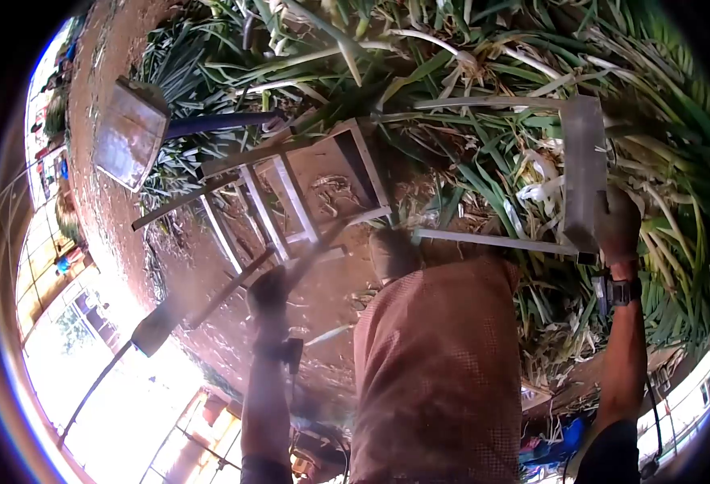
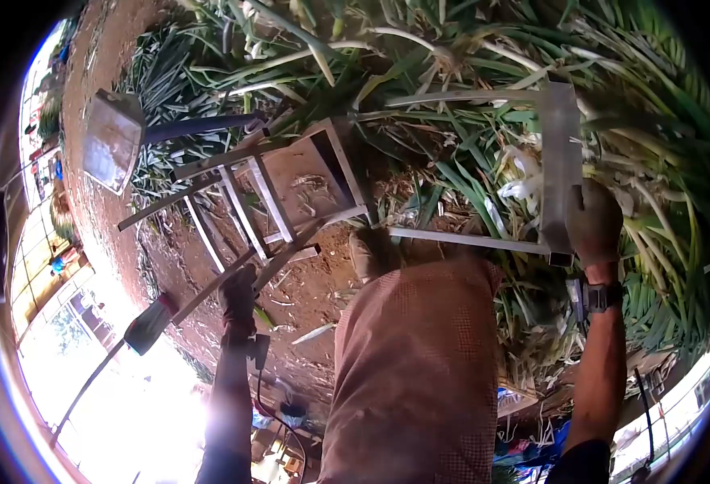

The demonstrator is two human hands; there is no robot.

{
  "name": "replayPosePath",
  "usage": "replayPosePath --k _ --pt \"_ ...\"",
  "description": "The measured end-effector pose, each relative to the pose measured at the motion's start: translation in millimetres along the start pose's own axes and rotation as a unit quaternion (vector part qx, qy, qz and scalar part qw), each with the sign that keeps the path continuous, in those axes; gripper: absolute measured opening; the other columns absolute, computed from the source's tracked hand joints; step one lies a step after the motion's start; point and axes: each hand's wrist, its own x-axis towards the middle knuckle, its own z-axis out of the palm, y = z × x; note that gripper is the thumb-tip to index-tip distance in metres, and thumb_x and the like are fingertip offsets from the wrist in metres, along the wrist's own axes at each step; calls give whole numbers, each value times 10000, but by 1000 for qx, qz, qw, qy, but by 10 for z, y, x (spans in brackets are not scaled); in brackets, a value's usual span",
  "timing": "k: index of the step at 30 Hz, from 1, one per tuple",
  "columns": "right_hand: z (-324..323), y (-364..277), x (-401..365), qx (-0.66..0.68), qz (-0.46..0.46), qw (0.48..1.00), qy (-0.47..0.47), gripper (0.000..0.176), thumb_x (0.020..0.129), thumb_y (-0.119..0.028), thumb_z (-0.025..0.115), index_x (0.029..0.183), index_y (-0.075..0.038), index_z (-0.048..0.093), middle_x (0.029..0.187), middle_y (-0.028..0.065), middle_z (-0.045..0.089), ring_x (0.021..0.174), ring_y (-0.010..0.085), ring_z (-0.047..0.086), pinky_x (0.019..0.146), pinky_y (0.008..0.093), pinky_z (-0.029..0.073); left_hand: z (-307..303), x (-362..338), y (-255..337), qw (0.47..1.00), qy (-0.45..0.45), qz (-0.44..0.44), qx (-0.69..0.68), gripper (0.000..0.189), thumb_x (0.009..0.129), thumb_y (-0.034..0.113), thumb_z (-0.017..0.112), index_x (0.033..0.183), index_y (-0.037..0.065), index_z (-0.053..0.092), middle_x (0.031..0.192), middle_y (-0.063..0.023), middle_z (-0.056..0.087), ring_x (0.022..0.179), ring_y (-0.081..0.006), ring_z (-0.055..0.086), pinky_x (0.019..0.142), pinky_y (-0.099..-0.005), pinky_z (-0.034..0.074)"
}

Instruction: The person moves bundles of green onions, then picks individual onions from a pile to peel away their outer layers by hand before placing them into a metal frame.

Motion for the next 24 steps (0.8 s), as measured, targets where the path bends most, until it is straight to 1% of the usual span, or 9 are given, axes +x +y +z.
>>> replayPosePath --k 3,6,8,10,14,17,19,22,24 --pt "19 -403 56 121 -36 992 -7 191 964 -129 589 833 9 582 767 238 571 689 424 549 628 458 438 23 1 13 983 12 77 168 295 895 290 682 878 7 764 710 -61 682 630 -141 619 591 -331 482" --pt "156 -854 127 132 -45 990 -9 218 957 -119 605 794 10 541 732 226 539 646 414 507 603 459 416 75 25 -77 996 23 -1 84 294 899 295 677 924 21 780 733 -89 704 645 -140 623 616 -351 483" --pt "235 -1117 185 150 -67 986 5 199 958 -107 603 801 2 548 749 218 545 654 412 512 605 443 431 53 -56 23 996 34 37 73 313 900 294 676 961 5 780 730 -87 699 655 -140 619 625 -354 482" --pt "249 -1338 243 154 -107 982 24 184 958 -97 599 814 6 549 756 213 548 666 416 522 609 438 438 -33 -262 604 999 40 -15 -1 342 905 303 692 966 -25 769 705 -48 668 654 -133 582 637 -333 473" --pt "230 -1609 322 148 -143 977 56 161 915 -82 649 797 -28 555 750 175 554 662 398 552 604 437 461 -18 -162 349 999 19 -41 18 351 914 323 699 979 -14 772 717 -62 683 669 -136 588 659 -335 471" --pt "219 -1721 342 138 -130 981 32 155 909 -93 657 808 -31 558 748 167 558 664 389 560 607 433 465 -11 -192 322 998 29 -46 -30 350 923 337 700 982 0 774 724 -71 689 681 -130 590 671 -346 473" --pt "230 -1766 352 139 -143 979 51 174 903 -101 663 793 -37 543 729 160 534 648 381 547 596 441 456 -1 -172 230 995 63 -73 15 349 926 347 690 993 15 775 740 -109 703 679 -151 602 687 -372 486" --pt "165 -1795 365 96 -238 966 43 201 900 -98 659 772 -38 517 712 158 505 632 378 525 582 455 442 -96 -268 569 999 28 -13 13 355 925 361 685 1004 26 772 761 -152 712 670 -198 618 699 -395 495" --pt "73 -1846 348 99 -242 965 22 207 919 -87 645 786 -16 503 719 178 496 641 398 504 590 457 425 -47 -236 467 999 46 5 0 355 923 367 684 1004 32 772 774 -168 712 671 -221 625 706 -405 497"
